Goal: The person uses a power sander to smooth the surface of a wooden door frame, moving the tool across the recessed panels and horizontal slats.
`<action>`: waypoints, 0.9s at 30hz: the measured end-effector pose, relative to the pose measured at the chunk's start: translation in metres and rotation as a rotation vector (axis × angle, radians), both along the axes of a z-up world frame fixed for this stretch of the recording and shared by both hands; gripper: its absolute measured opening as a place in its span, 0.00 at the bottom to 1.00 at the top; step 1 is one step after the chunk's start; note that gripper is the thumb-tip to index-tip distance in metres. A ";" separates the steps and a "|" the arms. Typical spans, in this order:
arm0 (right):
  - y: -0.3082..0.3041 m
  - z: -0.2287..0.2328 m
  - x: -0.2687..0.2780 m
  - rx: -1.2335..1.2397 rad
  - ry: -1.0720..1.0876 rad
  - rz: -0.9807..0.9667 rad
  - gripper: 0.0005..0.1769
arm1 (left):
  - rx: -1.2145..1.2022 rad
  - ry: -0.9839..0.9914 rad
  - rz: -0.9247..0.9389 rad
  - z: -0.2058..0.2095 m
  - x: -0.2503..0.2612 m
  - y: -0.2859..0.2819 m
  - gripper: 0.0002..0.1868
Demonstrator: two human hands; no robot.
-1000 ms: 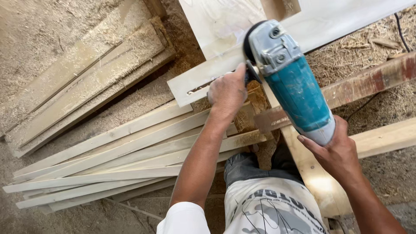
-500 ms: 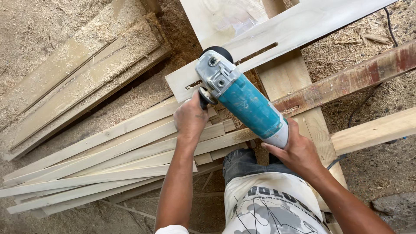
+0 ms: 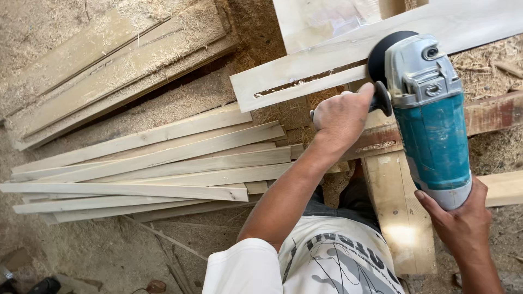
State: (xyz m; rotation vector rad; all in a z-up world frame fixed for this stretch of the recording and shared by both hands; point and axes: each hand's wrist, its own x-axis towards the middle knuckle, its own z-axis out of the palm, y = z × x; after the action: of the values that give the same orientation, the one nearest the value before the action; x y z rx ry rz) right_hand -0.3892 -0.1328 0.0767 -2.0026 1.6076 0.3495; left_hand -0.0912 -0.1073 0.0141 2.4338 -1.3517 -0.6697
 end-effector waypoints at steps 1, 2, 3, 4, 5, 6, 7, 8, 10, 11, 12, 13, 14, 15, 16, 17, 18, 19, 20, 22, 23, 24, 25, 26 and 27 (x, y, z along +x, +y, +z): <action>-0.002 -0.001 0.002 0.012 -0.027 0.005 0.51 | -0.002 0.003 0.006 -0.001 0.003 0.002 0.06; 0.000 -0.001 0.005 0.027 -0.051 0.005 0.51 | -0.001 0.010 0.008 0.000 0.006 0.008 0.06; 0.001 0.000 0.009 0.043 -0.074 0.006 0.51 | 0.000 0.016 0.009 -0.001 0.010 0.014 0.06; 0.004 -0.002 0.015 0.093 -0.075 -0.011 0.51 | 0.011 0.019 0.032 -0.001 0.015 0.023 0.05; 0.008 -0.004 0.022 0.143 -0.075 -0.027 0.51 | 0.021 0.022 0.056 -0.003 0.021 0.034 0.05; 0.012 -0.006 0.030 0.188 -0.078 -0.041 0.51 | 0.027 0.023 0.082 -0.003 0.029 0.046 0.07; 0.018 -0.006 0.039 0.201 -0.098 -0.010 0.51 | 0.061 0.007 0.086 -0.004 0.036 0.061 0.06; 0.022 -0.006 0.048 0.210 -0.119 0.023 0.50 | 0.091 -0.010 0.093 -0.004 0.043 0.075 0.06; 0.033 -0.006 0.066 0.212 -0.175 0.097 0.50 | 0.113 -0.023 0.124 -0.006 0.058 0.103 0.09; 0.040 -0.007 0.077 0.207 -0.210 0.138 0.50 | 0.104 -0.020 0.148 -0.008 0.066 0.118 0.12; 0.045 -0.007 0.085 0.204 -0.243 0.179 0.51 | 0.098 -0.015 0.171 -0.009 0.072 0.130 0.14; 0.051 -0.007 0.092 0.220 -0.253 0.191 0.50 | 0.124 -0.010 0.190 -0.010 0.076 0.141 0.15; 0.058 -0.006 0.099 0.234 -0.264 0.204 0.50 | 0.148 -0.006 0.209 -0.010 0.082 0.153 0.15; 0.065 -0.005 0.107 0.249 -0.275 0.218 0.50 | 0.173 -0.002 0.229 -0.008 0.087 0.165 0.16; 0.073 -0.005 0.113 0.277 -0.252 0.216 0.50 | 0.158 -0.004 0.253 -0.006 0.090 0.176 0.17; 0.079 -0.005 0.118 0.306 -0.230 0.215 0.50 | 0.143 -0.006 0.277 -0.003 0.094 0.188 0.17; 0.085 -0.006 0.125 0.327 -0.212 0.211 0.51 | 0.122 -0.012 0.300 -0.001 0.099 0.196 0.18; 0.091 -0.007 0.130 0.305 -0.199 0.238 0.51 | 0.120 -0.016 0.303 0.001 0.103 0.203 0.17; 0.097 -0.007 0.133 0.290 -0.185 0.266 0.52 | 0.126 -0.020 0.309 0.003 0.106 0.210 0.17; 0.105 -0.008 0.135 0.261 -0.178 0.299 0.53 | 0.129 -0.032 0.312 0.003 0.107 0.219 0.18; 0.110 -0.008 0.134 0.248 -0.184 0.303 0.53 | 0.126 -0.039 0.309 0.002 0.107 0.221 0.19; 0.112 -0.008 0.133 0.235 -0.190 0.307 0.54 | 0.125 -0.047 0.306 0.002 0.105 0.223 0.21; 0.112 -0.007 0.130 0.246 -0.227 0.311 0.54 | 0.126 -0.031 0.322 0.001 0.102 0.226 0.21; 0.116 -0.007 0.129 0.255 -0.267 0.303 0.54 | 0.127 -0.016 0.324 0.000 0.101 0.229 0.21; 0.119 -0.007 0.127 0.263 -0.307 0.294 0.55 | 0.127 -0.001 0.327 0.000 0.098 0.233 0.21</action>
State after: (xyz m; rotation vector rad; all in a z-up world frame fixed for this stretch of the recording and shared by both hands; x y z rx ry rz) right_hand -0.2627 -0.0138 0.0702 -1.9747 1.0275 0.3241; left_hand 0.0068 0.1256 0.0136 2.6690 -0.9028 -0.6855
